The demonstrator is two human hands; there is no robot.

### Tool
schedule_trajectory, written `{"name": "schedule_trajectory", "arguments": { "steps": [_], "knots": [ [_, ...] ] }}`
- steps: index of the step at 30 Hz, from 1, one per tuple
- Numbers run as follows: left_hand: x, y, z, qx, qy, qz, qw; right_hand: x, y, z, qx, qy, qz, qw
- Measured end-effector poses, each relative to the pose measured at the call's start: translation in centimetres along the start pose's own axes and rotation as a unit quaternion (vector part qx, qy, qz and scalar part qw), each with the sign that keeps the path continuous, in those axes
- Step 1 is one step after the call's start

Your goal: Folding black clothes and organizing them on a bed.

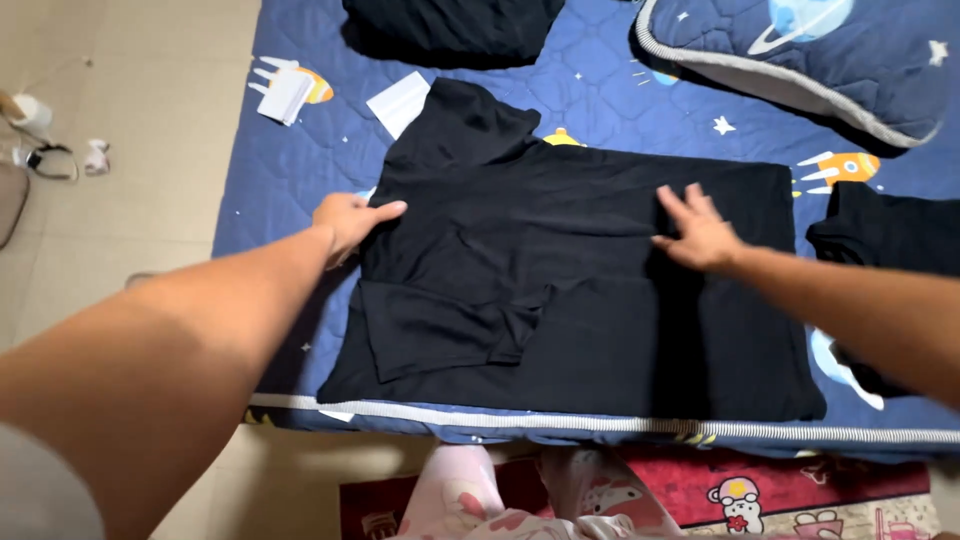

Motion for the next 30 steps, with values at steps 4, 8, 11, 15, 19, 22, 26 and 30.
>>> {"name": "schedule_trajectory", "arguments": {
  "steps": [4,8,11,15,19,22,26,30],
  "knots": [
    [1.4,0.1,-0.6,0.003,0.000,0.019,1.000,0.8,1.4,5.0,-0.094,-0.125,-0.197,0.968],
    [2.4,3.6,-0.7,0.101,0.013,0.083,0.991,4.0,0.4,9.7,-0.067,-0.125,-0.216,0.966],
    [5.0,2.6,0.0,0.142,-0.023,0.084,0.986,5.3,0.4,12.2,-0.054,-0.108,-0.195,0.973],
    [5.9,-1.3,6.8,0.056,-0.044,0.043,0.997,6.1,1.9,12.9,-0.056,-0.088,-0.152,0.983],
    [9.7,-6.5,10.7,-0.060,0.036,0.001,0.998,5.5,3.4,14.7,-0.080,-0.088,-0.097,0.988],
    [13.2,-7.9,10.3,-0.105,0.129,-0.024,0.986,4.6,4.2,16.4,-0.016,-0.087,-0.008,0.996],
    [9.5,-4.8,12.6,-0.092,0.081,-0.026,0.992,0.7,4.9,19.1,0.093,-0.221,0.011,0.971],
    [0.6,-2.0,14.3,-0.117,0.019,-0.161,0.980,-6.4,7.5,17.8,0.129,-0.209,0.013,0.969]
  ]
}}
Point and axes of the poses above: each hand's wrist, its own x-axis towards the middle knuckle, its own y-axis out of the back of the hand, z = x × y, the point moved 7 cm from there along x, towards the middle knuckle, and after that the axes turned 15 degrees about -x, right-handed, at the moved point
